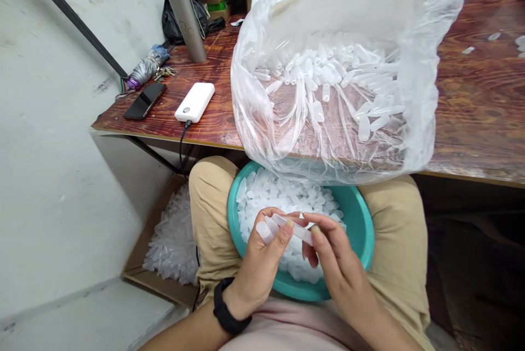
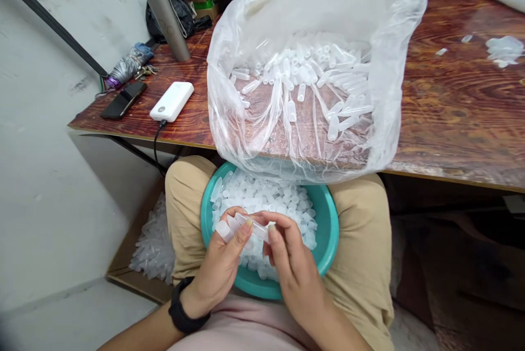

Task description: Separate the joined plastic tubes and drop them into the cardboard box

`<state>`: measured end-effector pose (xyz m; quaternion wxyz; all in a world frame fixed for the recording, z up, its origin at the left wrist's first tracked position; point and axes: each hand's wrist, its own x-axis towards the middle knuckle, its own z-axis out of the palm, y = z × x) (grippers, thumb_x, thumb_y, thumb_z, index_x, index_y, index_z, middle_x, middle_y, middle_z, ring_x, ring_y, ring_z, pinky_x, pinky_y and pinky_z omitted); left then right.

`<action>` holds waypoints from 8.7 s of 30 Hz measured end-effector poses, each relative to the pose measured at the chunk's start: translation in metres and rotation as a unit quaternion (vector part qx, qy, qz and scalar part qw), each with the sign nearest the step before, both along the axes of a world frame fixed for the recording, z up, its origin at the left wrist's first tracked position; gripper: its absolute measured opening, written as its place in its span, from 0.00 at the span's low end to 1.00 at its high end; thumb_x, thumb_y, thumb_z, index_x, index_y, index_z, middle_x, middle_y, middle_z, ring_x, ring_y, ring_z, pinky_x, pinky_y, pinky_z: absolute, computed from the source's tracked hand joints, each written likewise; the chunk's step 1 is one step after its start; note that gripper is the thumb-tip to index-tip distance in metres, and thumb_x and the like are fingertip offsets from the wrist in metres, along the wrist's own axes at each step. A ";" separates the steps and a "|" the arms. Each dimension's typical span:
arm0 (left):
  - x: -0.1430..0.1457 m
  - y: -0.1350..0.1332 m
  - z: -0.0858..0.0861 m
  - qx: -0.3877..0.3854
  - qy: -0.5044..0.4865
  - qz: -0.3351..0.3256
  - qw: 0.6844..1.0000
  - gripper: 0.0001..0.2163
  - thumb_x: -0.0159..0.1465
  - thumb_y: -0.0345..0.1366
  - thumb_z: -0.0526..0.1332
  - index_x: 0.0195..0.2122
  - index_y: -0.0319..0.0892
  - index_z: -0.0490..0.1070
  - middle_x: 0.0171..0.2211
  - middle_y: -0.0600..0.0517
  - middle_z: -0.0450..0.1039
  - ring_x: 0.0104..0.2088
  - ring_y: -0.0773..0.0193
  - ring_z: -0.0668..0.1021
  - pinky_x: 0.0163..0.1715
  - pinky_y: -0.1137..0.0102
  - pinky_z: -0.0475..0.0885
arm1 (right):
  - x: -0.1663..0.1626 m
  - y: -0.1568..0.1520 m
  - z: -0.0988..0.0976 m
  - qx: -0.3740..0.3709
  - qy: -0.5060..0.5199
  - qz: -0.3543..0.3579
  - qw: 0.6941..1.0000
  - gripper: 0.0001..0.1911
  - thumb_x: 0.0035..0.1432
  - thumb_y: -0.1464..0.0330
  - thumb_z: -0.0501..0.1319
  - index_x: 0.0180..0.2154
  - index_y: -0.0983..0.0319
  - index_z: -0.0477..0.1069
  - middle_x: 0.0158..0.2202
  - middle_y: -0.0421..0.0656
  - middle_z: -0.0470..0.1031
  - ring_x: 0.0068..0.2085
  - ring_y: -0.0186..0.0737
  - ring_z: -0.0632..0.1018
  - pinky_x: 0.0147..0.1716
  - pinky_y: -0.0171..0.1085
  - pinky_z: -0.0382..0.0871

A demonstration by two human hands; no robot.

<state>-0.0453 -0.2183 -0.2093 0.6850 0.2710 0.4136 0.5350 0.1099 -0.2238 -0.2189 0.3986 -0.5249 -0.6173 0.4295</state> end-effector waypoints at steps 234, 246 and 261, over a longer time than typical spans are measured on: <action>-0.043 0.123 0.003 0.293 0.769 -0.249 0.510 0.12 0.70 0.21 0.51 0.44 0.35 0.74 0.39 0.40 0.79 0.43 0.50 0.78 0.47 0.55 0.70 | 0.058 0.069 -0.045 0.173 -0.357 0.208 0.894 0.16 0.69 0.72 0.51 0.50 0.59 0.75 0.41 0.48 0.79 0.43 0.50 0.83 0.43 0.50 0.80; -0.050 0.030 0.013 0.161 0.396 -0.263 0.865 0.15 0.71 0.43 0.63 0.57 0.49 0.75 0.52 0.52 0.81 0.46 0.63 0.80 0.45 0.69 0.74 | 0.028 0.041 0.003 -0.135 0.069 0.006 0.988 0.23 0.62 0.50 0.66 0.51 0.55 0.80 0.49 0.47 0.81 0.42 0.43 0.83 0.43 0.41 0.81; -0.053 0.016 0.021 0.114 0.390 -0.244 0.881 0.11 0.67 0.41 0.68 0.49 0.46 0.80 0.47 0.55 0.84 0.42 0.64 0.82 0.45 0.71 0.73 | 0.028 0.019 0.017 0.159 -0.147 0.110 0.970 0.18 0.69 0.66 0.61 0.57 0.44 0.75 0.49 0.40 0.79 0.50 0.37 0.82 0.51 0.33 0.77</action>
